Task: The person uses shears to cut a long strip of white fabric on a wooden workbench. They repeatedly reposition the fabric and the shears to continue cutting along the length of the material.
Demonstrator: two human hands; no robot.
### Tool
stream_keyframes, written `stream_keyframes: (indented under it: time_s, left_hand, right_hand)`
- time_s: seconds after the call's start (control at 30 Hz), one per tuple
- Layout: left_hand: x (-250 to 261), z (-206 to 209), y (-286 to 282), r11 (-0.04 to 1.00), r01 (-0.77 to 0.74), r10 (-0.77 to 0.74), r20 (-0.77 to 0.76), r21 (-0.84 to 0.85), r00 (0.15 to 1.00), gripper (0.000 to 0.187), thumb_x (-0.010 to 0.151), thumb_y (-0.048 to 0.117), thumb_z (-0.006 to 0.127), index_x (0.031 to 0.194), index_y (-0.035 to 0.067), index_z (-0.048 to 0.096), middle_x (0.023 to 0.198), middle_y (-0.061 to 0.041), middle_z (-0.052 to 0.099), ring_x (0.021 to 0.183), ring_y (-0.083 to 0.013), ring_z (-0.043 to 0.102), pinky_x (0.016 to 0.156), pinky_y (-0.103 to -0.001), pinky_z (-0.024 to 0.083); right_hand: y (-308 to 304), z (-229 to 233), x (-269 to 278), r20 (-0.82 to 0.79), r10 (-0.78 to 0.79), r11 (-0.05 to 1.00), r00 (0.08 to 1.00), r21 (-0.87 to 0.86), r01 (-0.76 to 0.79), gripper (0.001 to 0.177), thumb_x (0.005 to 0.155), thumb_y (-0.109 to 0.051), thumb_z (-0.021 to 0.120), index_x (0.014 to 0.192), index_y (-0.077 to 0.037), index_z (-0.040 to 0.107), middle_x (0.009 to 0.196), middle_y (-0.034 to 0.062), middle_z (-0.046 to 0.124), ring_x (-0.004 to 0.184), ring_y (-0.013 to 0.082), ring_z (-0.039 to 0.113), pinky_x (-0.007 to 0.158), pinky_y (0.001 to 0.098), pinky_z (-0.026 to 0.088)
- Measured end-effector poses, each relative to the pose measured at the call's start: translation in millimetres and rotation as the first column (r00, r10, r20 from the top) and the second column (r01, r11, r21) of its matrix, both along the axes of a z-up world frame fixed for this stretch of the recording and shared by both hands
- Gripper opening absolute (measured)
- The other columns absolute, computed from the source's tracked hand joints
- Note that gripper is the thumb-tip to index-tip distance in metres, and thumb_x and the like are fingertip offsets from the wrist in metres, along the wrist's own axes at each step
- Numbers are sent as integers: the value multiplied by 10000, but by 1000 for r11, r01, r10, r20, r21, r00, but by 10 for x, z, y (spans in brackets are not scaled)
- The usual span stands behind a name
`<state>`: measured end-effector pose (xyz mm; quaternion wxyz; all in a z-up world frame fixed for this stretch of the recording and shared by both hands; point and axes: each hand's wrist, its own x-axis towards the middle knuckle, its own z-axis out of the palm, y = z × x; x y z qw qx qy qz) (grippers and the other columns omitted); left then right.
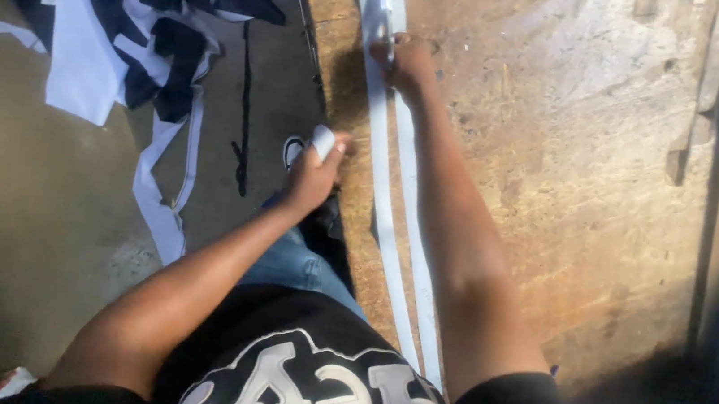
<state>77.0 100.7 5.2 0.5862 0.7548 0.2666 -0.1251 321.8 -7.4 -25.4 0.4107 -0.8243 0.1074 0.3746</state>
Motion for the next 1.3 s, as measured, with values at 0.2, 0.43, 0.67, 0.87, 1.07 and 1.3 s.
stream_keyframes:
  time_s: [0.2, 0.43, 0.67, 0.87, 1.07, 1.3]
  left_hand:
    - [719, -31, 386, 978, -129, 180, 351, -164, 919, 376, 1136, 336, 450, 1276, 64, 670, 1114, -66, 761, 704, -91, 580, 681, -269, 529]
    - [1624, -273, 721, 900, -84, -138, 462, 428, 876, 214, 1070, 205, 691, 1233, 217, 828, 1184, -57, 815, 1070, -279, 778, 944, -405, 602]
    - [2044, -429, 896, 646, 398, -698, 294, 651, 653, 355, 981, 68, 684, 1331, 58, 743, 1519, -199, 633, 1491, -368, 508, 1263, -500, 388]
    - [2151, -171, 938, 542, 542, -801, 200, 642, 564, 227, 913, 107, 674, 1073, 94, 834, 1329, -162, 748, 1417, -340, 594, 1242, -516, 415]
    - [2030, -764, 824, 620, 447, -751, 325, 644, 575, 381, 915, 152, 736, 1270, 15, 741, 1473, -227, 640, 1454, -421, 525, 1273, -506, 381]
    - [2120, -754, 862, 485, 496, -854, 268, 720, 446, 261, 994, 230, 625, 1194, 116, 748, 1419, -147, 691, 1460, -318, 538, 1312, -489, 325]
  right_hand:
    - [90, 269, -17, -99, -42, 999, 994, 14, 43, 263, 843, -306, 663, 964, -86, 739, 746, 42, 671, 616, 149, 598, 526, 285, 459]
    - [-80, -279, 31, -87, -79, 996, 993, 39, 82, 364, 968, -328, 762, 1107, 7, 784, 882, 233, 700, 789, 292, 674, 658, 453, 539]
    - [-118, 467, 63, -259, -167, 949, 952, 221, 226, 153, 940, -153, 737, 876, -18, 704, 642, 94, 566, 534, 181, 608, 477, 302, 486]
    - [-156, 500, 80, -307, -182, 948, 934, 198, 250, 177, 968, -166, 755, 904, -13, 693, 677, 86, 581, 545, 168, 606, 486, 299, 490]
    - [64, 498, 205, -279, -164, 979, 946, 70, 190, 168, 938, -242, 818, 905, -93, 746, 663, 50, 614, 568, 174, 630, 548, 308, 461]
    - [118, 541, 392, -300, -201, 966, 933, 98, 239, 178, 887, -177, 836, 912, -53, 709, 673, 55, 580, 608, 170, 622, 565, 273, 472]
